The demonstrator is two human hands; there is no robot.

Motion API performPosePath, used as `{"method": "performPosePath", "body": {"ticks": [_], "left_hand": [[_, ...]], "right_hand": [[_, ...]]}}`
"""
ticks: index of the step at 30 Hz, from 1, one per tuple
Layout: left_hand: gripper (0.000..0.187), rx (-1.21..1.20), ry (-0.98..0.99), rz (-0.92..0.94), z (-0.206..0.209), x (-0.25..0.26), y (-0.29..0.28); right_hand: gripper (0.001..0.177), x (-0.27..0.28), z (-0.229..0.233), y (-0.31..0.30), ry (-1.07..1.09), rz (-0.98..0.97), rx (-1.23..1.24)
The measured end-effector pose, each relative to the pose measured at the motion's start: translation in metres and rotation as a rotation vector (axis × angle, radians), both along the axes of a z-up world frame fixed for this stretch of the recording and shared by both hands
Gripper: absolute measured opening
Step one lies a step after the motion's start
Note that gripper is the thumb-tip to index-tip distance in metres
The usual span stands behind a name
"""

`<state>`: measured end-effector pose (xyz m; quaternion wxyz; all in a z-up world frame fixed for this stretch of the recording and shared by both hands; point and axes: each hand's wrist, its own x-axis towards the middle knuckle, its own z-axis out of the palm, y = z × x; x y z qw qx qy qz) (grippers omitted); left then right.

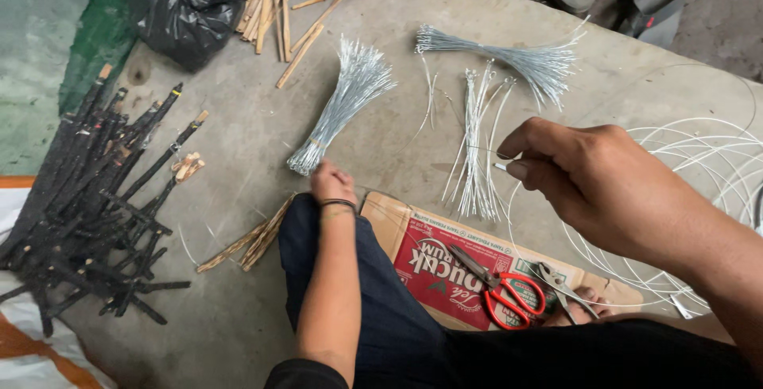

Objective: The person sits on the floor and uses pliers to bend thin metal wires into loops. They repeatedly cut wire segments, bend them into circular shapes, and place the finished loops on the floor.

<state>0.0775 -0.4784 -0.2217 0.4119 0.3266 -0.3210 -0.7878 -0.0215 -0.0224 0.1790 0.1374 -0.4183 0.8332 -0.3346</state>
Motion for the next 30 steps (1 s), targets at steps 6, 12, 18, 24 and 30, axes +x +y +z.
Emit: {"method": "performPosePath", "body": {"ticks": [6,12,18,24,30], "left_hand": [[0.031,-0.152,-0.563,0.103,-0.063,-0.005,0.062],[0.04,-0.147,-1.134,0.132,-0.033,-0.022,0.056],[0.053,-0.177,-1.541,0.121,0.01,-0.042,0.073],[0.068,-0.397,-1.609,0.066,0.045,-0.04,0.098],[0.041,-0.594,-1.666,-0.056,0.021,-0.062,0.1]], "right_hand": [[0.021,0.006,0.0,-0.019,0.048,0.063,-0.034],[0.021,0.011,-0.004,-0.014,-0.02,-0.006,0.12],[0.023,0.014,-0.007,-0.002,-0.044,-0.076,0.2],[0.022,0.013,-0.006,0.008,-0.055,-0.099,0.148],[0.023,0.018,-0.012,0.014,-0.051,-0.072,0.088]]}}
